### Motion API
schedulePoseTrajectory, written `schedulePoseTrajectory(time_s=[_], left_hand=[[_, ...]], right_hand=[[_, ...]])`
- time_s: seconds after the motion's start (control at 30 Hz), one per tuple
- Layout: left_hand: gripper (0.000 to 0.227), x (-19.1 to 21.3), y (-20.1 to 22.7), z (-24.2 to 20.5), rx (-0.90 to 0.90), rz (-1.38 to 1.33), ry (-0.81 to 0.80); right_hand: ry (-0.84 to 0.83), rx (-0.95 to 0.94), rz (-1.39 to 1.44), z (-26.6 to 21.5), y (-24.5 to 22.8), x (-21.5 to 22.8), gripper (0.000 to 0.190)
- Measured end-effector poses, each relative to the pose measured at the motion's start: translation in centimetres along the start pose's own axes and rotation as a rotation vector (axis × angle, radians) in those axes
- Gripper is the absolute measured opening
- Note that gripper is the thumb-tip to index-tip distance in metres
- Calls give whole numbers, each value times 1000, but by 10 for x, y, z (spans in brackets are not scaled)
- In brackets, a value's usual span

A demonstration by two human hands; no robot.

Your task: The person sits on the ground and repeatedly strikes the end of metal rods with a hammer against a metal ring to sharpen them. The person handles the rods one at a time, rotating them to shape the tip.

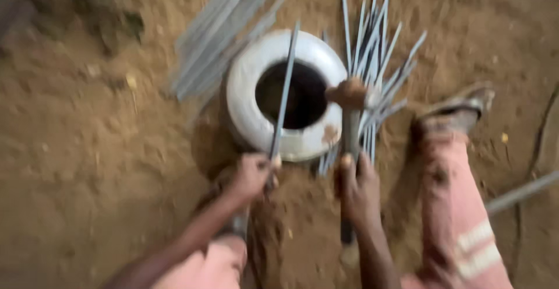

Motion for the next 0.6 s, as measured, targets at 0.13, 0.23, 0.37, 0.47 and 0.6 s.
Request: schedulePoseTrajectory(time_s=[0.13,0.23,0.37,0.47,0.6], left_hand=[[42,-10,9,19,-53,-268,-132],[43,-10,17,-11,88,-561,-220],[49,-15,63,-21,71,-669,-292],[57,-15,104,-22,-16,-699,-317],[66,-21,134,-26,-57,-794,-378]], right_hand=[[142,2,-246,29,19,18,24],[25,-130,-30,30,43,15,24],[14,-161,-34,34,54,18,21],[-22,-124,40,36,52,12,22],[-29,-135,15,29,50,11,24]])
Point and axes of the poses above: each hand's wrist, its own z-axis towards the middle knuckle, its own x-axis out of the back of the hand, y = z × x, the point moved 4 cm from there along z, towards the middle knuckle, and after that the axes turned 14 degrees about -x, right-handed, at the moved point
